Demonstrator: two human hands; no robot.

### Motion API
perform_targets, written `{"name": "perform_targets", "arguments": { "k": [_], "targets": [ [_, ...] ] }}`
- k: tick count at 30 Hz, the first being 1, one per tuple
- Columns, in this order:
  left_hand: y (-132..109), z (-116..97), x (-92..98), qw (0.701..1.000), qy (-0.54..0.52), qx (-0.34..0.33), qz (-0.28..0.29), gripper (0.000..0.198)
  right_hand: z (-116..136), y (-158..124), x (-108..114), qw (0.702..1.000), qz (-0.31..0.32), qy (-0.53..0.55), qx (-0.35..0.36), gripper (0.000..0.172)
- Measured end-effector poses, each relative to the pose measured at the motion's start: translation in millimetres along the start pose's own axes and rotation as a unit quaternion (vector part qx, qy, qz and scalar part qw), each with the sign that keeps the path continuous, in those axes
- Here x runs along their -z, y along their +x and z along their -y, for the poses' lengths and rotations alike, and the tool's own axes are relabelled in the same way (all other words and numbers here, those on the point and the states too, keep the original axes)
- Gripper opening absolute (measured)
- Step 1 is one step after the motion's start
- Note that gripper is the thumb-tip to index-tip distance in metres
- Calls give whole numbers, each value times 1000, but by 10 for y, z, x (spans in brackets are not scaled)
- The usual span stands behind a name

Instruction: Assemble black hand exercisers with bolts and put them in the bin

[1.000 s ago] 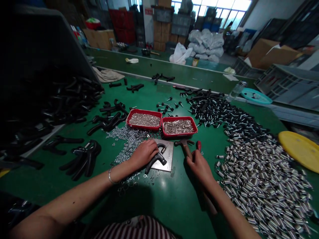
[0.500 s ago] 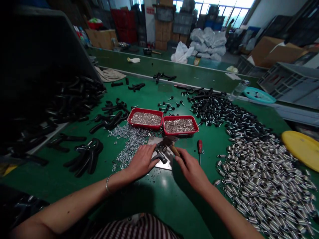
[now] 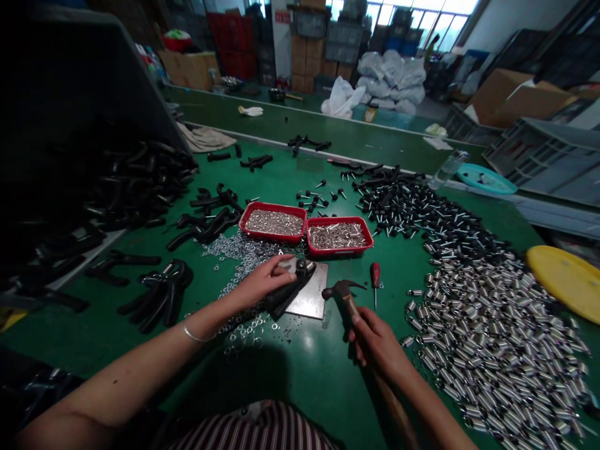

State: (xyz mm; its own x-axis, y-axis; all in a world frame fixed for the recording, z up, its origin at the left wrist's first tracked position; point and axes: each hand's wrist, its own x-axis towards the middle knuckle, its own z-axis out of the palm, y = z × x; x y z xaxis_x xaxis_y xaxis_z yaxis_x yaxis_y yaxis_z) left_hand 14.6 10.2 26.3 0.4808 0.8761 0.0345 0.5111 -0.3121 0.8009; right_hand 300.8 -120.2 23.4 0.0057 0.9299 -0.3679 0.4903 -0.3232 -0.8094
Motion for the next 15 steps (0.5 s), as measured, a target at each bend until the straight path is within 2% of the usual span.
{"name": "perform_targets", "arguments": {
  "k": [2,4,6,8,10,12,14,15],
  "targets": [
    [66,70,62,1000,12,7,-25,57,-111,44,160,989,-41,-139,35,39],
    [85,145,80,996,79,-1,-51,50,-166,170,335,965,-97,-237,58,39],
    [42,195,54,991,123,-9,-53,34,-181,355,479,945,-157,-284,46,38],
    [-51,195,-14,989,139,-12,-55,24,-178,562,560,932,-180,-315,11,38],
    [-162,146,-112,985,159,-2,-65,31,-172,757,581,920,-178,-348,-31,41],
    [-243,76,-214,981,184,8,-67,49,-172,913,579,908,-169,-379,-67,44],
    [-258,23,-285,977,203,7,-63,59,-169,1017,594,898,-163,-401,-80,38],
    [-240,11,-300,977,207,2,-59,57,-159,1047,614,897,-162,-404,-75,34]
  ]
}}
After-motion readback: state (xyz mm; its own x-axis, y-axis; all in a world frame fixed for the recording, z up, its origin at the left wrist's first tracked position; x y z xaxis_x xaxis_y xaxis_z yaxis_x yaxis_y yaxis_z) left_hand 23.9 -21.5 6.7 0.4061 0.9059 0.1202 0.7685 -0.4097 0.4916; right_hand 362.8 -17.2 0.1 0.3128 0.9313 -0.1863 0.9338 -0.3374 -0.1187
